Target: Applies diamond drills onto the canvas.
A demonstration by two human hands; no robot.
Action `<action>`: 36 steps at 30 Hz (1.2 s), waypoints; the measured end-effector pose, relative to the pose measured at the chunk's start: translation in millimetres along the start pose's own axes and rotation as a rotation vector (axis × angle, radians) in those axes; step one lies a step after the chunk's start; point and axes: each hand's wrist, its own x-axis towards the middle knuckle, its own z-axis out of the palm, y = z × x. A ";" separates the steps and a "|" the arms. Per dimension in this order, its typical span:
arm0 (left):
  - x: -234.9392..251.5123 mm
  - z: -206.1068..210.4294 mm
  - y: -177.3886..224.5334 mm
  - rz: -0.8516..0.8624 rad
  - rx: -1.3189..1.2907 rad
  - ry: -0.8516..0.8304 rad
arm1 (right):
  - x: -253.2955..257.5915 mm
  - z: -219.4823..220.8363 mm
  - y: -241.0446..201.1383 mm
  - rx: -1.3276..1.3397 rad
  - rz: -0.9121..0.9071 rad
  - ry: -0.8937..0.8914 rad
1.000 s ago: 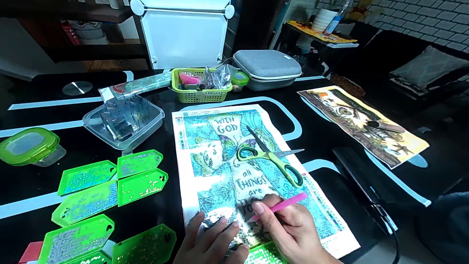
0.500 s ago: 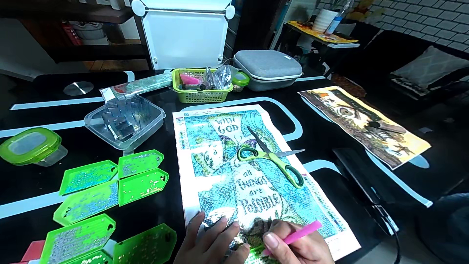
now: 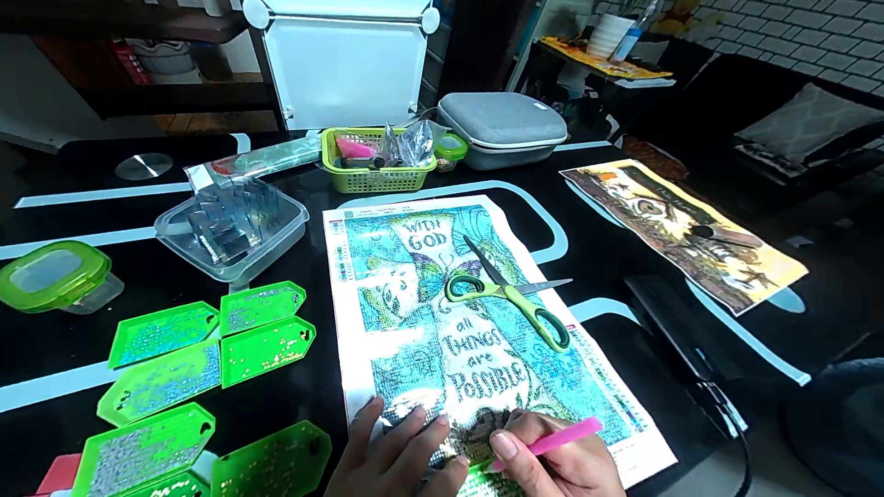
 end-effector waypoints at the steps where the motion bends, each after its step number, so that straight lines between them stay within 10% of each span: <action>1: 0.1 0.0 0.0 -0.001 0.000 0.000 | 0.1 0.1 0.2 0.000 -0.001 -0.004; 13: 0.6 -1.8 0.8 -0.002 0.010 -0.027 | 16.8 0.8 7.3 0.236 0.159 0.090; 36: 0.6 -0.2 0.8 0.001 0.019 0.004 | 22.4 12.6 17.7 -0.134 -0.061 0.038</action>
